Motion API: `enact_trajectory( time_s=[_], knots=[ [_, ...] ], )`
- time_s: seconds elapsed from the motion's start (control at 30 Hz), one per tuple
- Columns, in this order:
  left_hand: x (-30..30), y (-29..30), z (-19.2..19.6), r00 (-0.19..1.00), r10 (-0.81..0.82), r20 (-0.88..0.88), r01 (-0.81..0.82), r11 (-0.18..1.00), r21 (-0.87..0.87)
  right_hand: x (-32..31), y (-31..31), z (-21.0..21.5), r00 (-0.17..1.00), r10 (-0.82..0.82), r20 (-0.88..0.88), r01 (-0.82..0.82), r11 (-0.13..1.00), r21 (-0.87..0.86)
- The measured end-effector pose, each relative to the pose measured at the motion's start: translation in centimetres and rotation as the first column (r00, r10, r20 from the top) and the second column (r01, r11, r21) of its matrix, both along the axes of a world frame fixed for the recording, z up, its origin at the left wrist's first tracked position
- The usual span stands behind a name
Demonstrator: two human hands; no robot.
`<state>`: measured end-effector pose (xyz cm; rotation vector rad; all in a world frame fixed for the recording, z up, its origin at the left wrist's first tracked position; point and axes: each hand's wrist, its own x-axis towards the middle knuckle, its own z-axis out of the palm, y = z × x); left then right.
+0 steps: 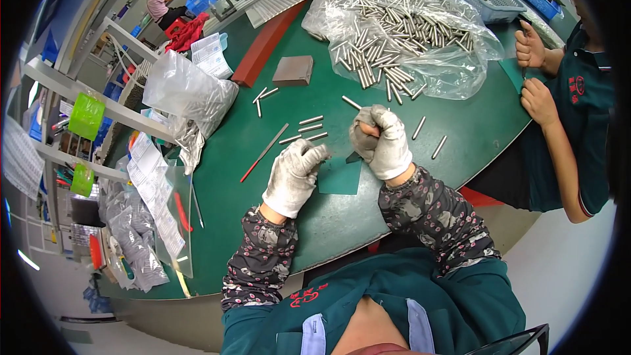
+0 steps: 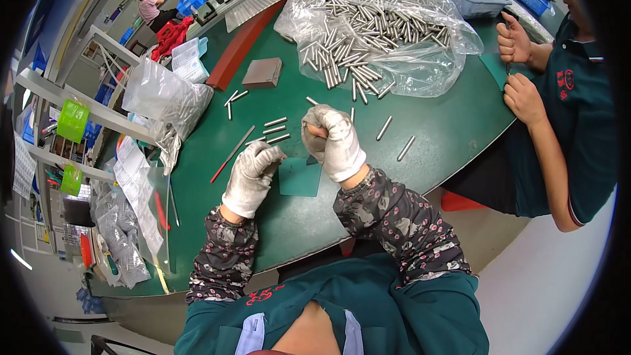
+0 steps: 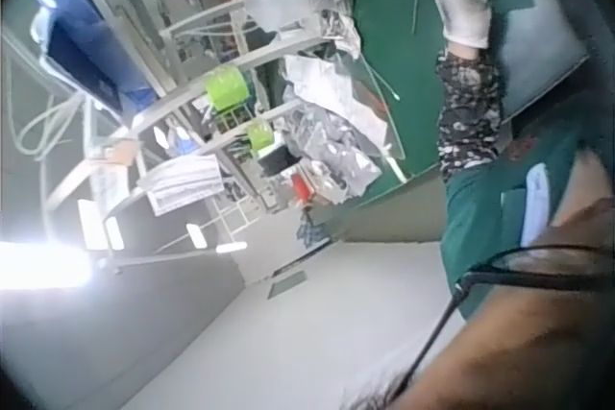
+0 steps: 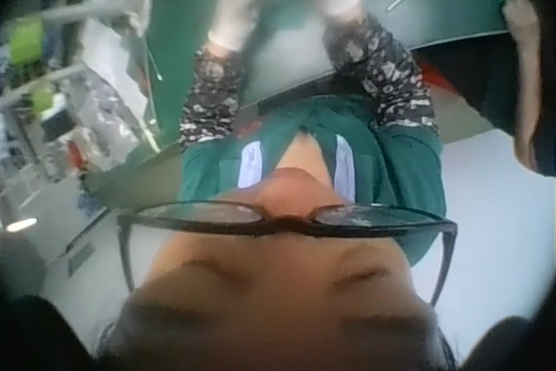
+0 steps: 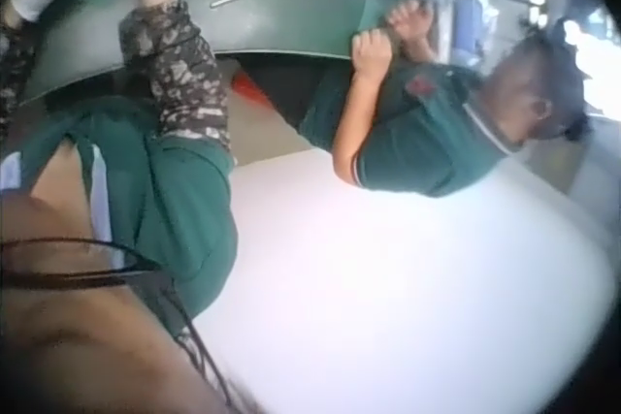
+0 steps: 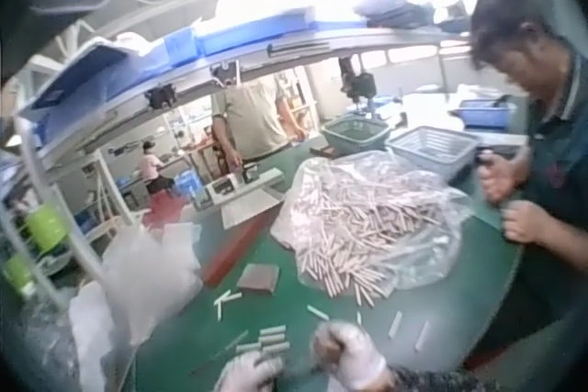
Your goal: Sanding and deburring the ends of small metal rods using a handheld abrasive pad.
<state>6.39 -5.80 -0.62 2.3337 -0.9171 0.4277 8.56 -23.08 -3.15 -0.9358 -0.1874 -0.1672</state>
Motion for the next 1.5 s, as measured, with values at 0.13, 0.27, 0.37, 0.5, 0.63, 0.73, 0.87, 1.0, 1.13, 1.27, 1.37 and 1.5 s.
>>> enact_trajectory(
  time_s=[0.13, 0.27, 0.37, 0.5, 0.63, 0.73, 0.87, 1.0, 1.13, 1.27, 1.37, 1.5],
  knots=[
    [0.5, 0.2, -0.7, 0.991, -0.065, -0.117, 0.036, 0.972, -0.232, -0.8, -0.5, 2.0, 0.981, 0.180, -0.074, -0.167, 0.973, 0.157],
    [0.3, 0.2, -1.6, 0.857, -0.062, -0.511, -0.191, 0.883, -0.428, -0.8, -1.0, 2.0, 0.977, 0.194, -0.085, -0.182, 0.974, 0.137],
    [0.7, 1.0, -2.6, 0.875, -0.069, -0.479, -0.158, 0.894, -0.418, -0.9, -1.0, 1.7, 0.971, 0.231, -0.061, -0.218, 0.962, 0.164],
    [0.6, 1.0, -2.8, 0.864, -0.068, -0.499, -0.199, 0.864, -0.462, -0.9, -1.0, 1.5, 0.969, 0.242, -0.040, -0.234, 0.960, 0.153],
    [0.6, 1.2, -3.0, 0.871, -0.027, -0.491, -0.208, 0.884, -0.418, -0.9, -1.1, 1.4, 0.966, 0.255, -0.033, -0.248, 0.958, 0.144],
    [0.7, 1.3, -2.9, 0.866, -0.027, -0.500, -0.218, 0.878, -0.426, -1.0, -1.0, 1.7, 0.969, 0.235, -0.071, -0.223, 0.963, 0.153],
    [1.1, 1.5, -1.0, 0.971, 0.147, -0.187, -0.175, 0.975, -0.140, -0.9, -1.0, 1.3, 0.969, 0.240, -0.053, -0.229, 0.961, 0.153],
    [1.1, 1.8, -0.7, 0.962, 0.245, -0.118, -0.232, 0.966, 0.115, -0.9, -1.0, 1.5, 0.968, 0.241, -0.062, -0.229, 0.960, 0.159],
    [1.9, 2.7, -1.0, 0.920, 0.391, 0.022, -0.392, 0.920, 0.028, -0.9, -1.1, 1.7, 0.968, 0.239, -0.069, -0.230, 0.965, 0.127],
    [2.3, 3.3, -1.0, 0.866, 0.500, 0.003, -0.495, 0.856, 0.149, -1.0, -0.9, 2.0, 0.972, 0.219, -0.081, -0.209, 0.971, 0.118],
    [2.6, 3.4, -0.9, 0.837, 0.547, 0.000, -0.540, 0.827, 0.158, -1.1, -0.9, 1.8, 0.977, 0.204, -0.066, -0.195, 0.974, 0.114],
    [3.3, 3.1, -1.0, 0.863, 0.498, 0.086, -0.501, 0.823, 0.268, -1.1, -1.1, 1.6, 0.970, 0.241, -0.015, -0.239, 0.967, 0.087]
  ],
)
